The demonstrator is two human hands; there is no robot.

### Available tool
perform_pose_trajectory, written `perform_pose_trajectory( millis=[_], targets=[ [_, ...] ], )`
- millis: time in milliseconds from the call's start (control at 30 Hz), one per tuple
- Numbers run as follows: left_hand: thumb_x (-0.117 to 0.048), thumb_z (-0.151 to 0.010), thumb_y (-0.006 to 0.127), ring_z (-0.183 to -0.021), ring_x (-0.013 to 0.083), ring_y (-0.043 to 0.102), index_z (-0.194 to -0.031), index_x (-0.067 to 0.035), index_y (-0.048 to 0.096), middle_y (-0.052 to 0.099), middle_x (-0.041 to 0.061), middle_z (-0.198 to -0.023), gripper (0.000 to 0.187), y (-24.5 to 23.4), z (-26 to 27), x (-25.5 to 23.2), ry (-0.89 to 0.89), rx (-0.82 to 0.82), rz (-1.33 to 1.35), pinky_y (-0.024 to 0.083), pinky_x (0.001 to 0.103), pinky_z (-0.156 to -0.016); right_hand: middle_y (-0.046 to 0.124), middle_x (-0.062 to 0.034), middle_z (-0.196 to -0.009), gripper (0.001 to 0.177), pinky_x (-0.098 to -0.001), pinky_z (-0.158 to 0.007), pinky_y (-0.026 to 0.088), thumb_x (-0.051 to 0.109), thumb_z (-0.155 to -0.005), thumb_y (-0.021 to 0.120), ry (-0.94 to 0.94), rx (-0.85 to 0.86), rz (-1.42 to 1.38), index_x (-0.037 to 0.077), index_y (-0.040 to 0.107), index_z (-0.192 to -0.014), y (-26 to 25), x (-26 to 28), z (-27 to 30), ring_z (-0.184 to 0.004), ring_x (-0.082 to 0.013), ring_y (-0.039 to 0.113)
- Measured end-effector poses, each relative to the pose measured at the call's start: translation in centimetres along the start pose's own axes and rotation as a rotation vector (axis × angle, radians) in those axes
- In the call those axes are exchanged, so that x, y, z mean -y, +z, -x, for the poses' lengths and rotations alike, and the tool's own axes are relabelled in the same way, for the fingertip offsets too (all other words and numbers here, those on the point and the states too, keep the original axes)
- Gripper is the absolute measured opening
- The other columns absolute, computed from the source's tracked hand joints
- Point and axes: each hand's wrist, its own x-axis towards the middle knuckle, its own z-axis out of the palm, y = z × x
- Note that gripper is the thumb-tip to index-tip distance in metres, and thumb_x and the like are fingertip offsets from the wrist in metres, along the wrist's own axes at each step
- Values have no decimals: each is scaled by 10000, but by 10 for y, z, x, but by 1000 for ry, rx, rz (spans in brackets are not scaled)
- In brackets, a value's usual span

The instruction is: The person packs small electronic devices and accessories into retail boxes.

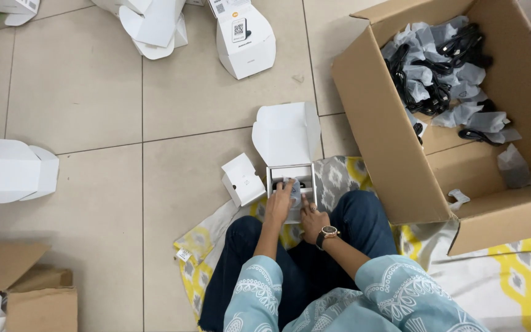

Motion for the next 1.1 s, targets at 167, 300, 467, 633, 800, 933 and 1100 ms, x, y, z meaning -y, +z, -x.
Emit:
perform_pose_trajectory(
  millis=[167, 300, 467, 633, 800, 933, 1100],
  targets=[
    [-136, -927, 696, -985, 434, 678, -1539, -193, 395, 599, 233, -1235, 685, 22, -5, 14, 30, -14, -57, 554, 515, -821, 15, -193, -1707, 899, -451, -943, 537, 542, -757, 827, -15, 38, -35, 63, 480, -1434, -6, -2, 1, -1489, -303, 264],
    [-94, -930, 674, -910, 455, 688, -1521, -80, 357, 648, 263, -1149, 671, 34, -5, 18, 45, -137, -51, 559, 535, -746, -19, -199, -1706, 895, -473, -973, 509, 567, -748, 832, -5, 72, -40, 113, 489, -1439, -13, 0, 3, -1505, -318, 238],
    [-67, -926, 663, -836, 447, 716, -1450, 15, 368, 699, 282, -945, 606, 25, -3, 4, -59, -185, 28, 574, 530, -719, -23, -215, -1710, 893, -467, -950, 512, 548, -733, 841, -39, 1, -27, 128, 493, -1440, -8, -1, 8, -1499, -325, 254],
    [-107, -916, 697, -855, 459, 706, -1352, -3, 421, 702, 276, -896, 526, 12, -2, -7, -107, -197, 33, 565, 540, -724, -41, -221, -1702, 881, -484, -957, 499, 531, -734, 845, -32, 26, -21, 158, 485, -1446, -3, -2, 3, -1504, -331, 235],
    [-124, -862, 702, -983, 421, 670, -1238, -41, 547, 649, 227, -1146, 416, -16, 16, -13, 17, -334, 101, 561, 493, -783, 9, -215, -1710, 780, -526, -1007, 453, 520, -738, 840, -29, -28, -37, 136, 569, -1361, 13, -5, -4, -1523, -333, 216],
    [-277, -1039, 667, -1099, 284, 674, -1145, -116, 654, 651, 101, -1174, 193, -16, 16, 22, -63, -518, 43, 571, 419, -903, 81, -194, -1675, 827, -558, -1028, 427, 527, -741, 842, -26, -11, -45, 109, 542, -1388, 19, -7, -9, -1515, -335, 202],
    [-573, -666, 807, -1340, 448, 456, -1310, -95, 579, 558, 272, -1400, 833, -59, 24, 41, -521, -716, -461, 444, 594, -1005, 71, -202, -1699, 761, -555, -1006, 455, 481, -774, 803, -80, -64, -61, 113, 540, -1386, 25, -12, -10, -1506, -343, 211]
  ],
)
